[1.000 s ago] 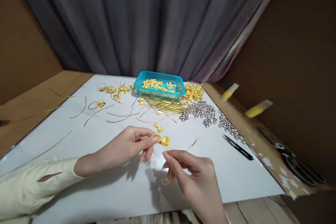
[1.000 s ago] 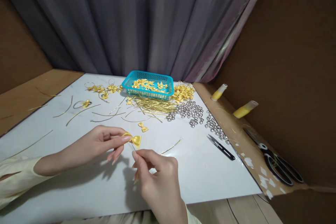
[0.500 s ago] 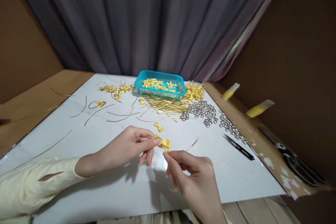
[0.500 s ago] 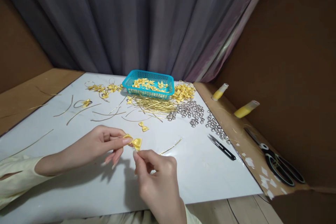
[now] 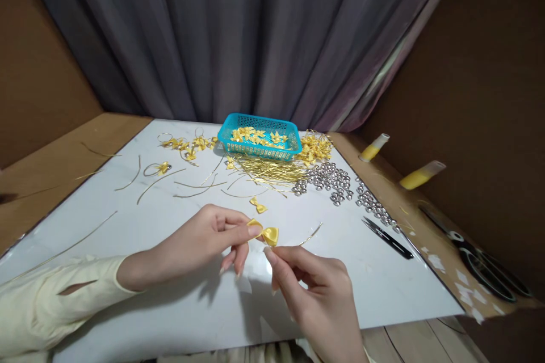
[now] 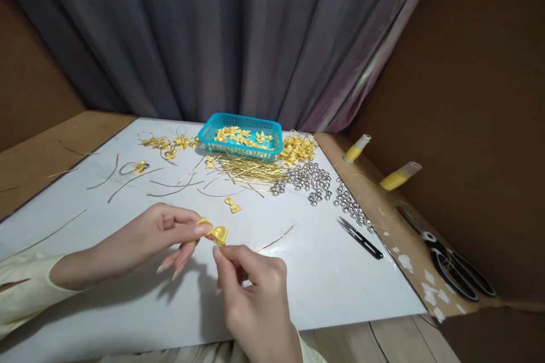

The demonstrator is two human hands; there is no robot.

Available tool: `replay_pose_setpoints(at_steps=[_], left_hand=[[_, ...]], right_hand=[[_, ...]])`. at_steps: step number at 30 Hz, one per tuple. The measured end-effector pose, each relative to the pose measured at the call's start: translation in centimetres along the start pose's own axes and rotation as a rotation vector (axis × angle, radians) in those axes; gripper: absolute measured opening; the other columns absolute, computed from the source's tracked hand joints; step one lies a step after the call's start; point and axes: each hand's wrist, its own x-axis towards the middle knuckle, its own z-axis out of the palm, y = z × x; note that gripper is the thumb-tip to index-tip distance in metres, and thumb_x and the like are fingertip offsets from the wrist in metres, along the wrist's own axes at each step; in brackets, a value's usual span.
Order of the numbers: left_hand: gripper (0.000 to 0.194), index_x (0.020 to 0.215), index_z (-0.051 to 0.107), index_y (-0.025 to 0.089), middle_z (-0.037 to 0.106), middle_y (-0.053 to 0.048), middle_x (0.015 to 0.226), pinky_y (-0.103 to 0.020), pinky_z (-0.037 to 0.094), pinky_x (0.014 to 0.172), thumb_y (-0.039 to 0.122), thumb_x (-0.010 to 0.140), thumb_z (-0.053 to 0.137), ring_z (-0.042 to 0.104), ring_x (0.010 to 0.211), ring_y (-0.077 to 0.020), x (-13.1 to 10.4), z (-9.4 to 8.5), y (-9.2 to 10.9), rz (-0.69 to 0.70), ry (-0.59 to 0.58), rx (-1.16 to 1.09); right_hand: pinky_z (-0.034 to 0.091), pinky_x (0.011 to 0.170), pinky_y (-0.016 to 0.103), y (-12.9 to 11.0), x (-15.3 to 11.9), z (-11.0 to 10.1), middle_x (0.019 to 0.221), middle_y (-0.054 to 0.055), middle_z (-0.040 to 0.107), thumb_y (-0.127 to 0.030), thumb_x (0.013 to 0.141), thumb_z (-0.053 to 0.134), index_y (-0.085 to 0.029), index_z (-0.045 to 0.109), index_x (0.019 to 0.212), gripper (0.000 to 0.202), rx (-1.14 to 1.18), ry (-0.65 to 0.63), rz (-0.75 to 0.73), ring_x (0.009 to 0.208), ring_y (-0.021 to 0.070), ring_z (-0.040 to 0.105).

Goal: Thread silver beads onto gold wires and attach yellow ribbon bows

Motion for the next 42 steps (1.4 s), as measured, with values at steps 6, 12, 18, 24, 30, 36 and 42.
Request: replay_pose_setpoints(at_steps=[6, 12, 18, 24, 30, 36, 42], left_hand=[[0.033, 0.056, 0.055, 0.015, 0.055, 0.005, 0.046, -0.019, 0.031, 0.048, 0.029, 0.085, 0.056, 0.037, 0.041, -0.0057, 0.1, 0.0, 0.0, -0.032, -0.039, -0.145], [0.031, 0.052, 0.054, 0.015, 0.052, 0.006, 0.042, -0.019, 0.03, 0.048, 0.026, 0.081, 0.059, 0.032, 0.04, -0.0057, 0.1, 0.1, 0.2, -0.096, -0.034, -0.235], [0.033, 0.051, 0.054, 0.015, 0.052, 0.005, 0.042, -0.02, 0.028, 0.048, 0.028, 0.081, 0.059, 0.031, 0.04, -0.0057, 0.1, 0.1, 0.1, -0.104, -0.029, -0.223], [0.033, 0.054, 0.055, 0.014, 0.052, 0.005, 0.042, -0.019, 0.028, 0.046, 0.032, 0.081, 0.059, 0.031, 0.039, -0.005, 0.2, 0.1, 0.2, -0.102, -0.025, -0.189], [0.033, 0.057, 0.053, 0.016, 0.052, 0.006, 0.043, -0.019, 0.031, 0.046, 0.036, 0.084, 0.056, 0.036, 0.04, -0.0061, 0.0, 0.2, -0.1, -0.033, 0.011, -0.047], [0.04, 0.053, 0.046, 0.019, 0.051, 0.005, 0.042, -0.021, 0.033, 0.043, 0.041, 0.086, 0.049, 0.037, 0.038, -0.007, -0.2, 1.2, -0.6, 0.097, 0.127, 0.104], [0.036, 0.056, 0.049, 0.018, 0.043, 0.008, 0.037, -0.02, 0.032, 0.042, 0.034, 0.089, 0.047, 0.033, 0.036, -0.0062, -0.5, 1.7, -1.4, 0.24, 0.217, 0.188]], right_hand=[[0.032, 0.039, 0.018, -0.1, -0.1, -0.1, 0.044, -0.003, 0.049, -0.024, 0.084, 0.056, -0.015, 0.066, 0.065, 0.024, -0.016, -0.007, -0.005, 0.04, 0.0066, 0.038], [0.031, 0.037, 0.019, -0.2, -0.1, -0.2, 0.043, -0.003, 0.048, -0.027, 0.084, 0.055, -0.015, 0.067, 0.063, 0.027, -0.024, -0.025, 0.015, 0.038, 0.007, 0.037], [0.033, 0.037, 0.018, 0.0, 0.0, -0.2, 0.043, -0.003, 0.048, -0.026, 0.084, 0.056, -0.016, 0.068, 0.065, 0.025, -0.038, -0.013, -0.001, 0.038, 0.0068, 0.039], [0.032, 0.038, 0.018, 0.0, 0.1, -0.3, 0.044, -0.003, 0.049, -0.024, 0.084, 0.056, -0.017, 0.072, 0.07, 0.023, -0.034, -0.024, -0.035, 0.038, 0.0069, 0.038], [0.034, 0.039, 0.018, 0.2, 0.0, -0.1, 0.044, -0.003, 0.048, -0.025, 0.086, 0.053, -0.016, 0.07, 0.069, 0.026, -0.04, -0.013, -0.05, 0.039, 0.0071, 0.039], [0.035, 0.041, 0.017, 0.1, 0.0, 0.4, 0.046, -0.003, 0.047, -0.024, 0.086, 0.053, -0.016, 0.066, 0.067, 0.025, -0.007, 0.009, -0.056, 0.041, 0.0073, 0.039], [0.035, 0.041, 0.017, 0.7, -0.2, 1.2, 0.047, -0.004, 0.047, -0.019, 0.087, 0.052, -0.016, 0.065, 0.07, 0.021, 0.014, 0.06, -0.121, 0.04, 0.0063, 0.04]])
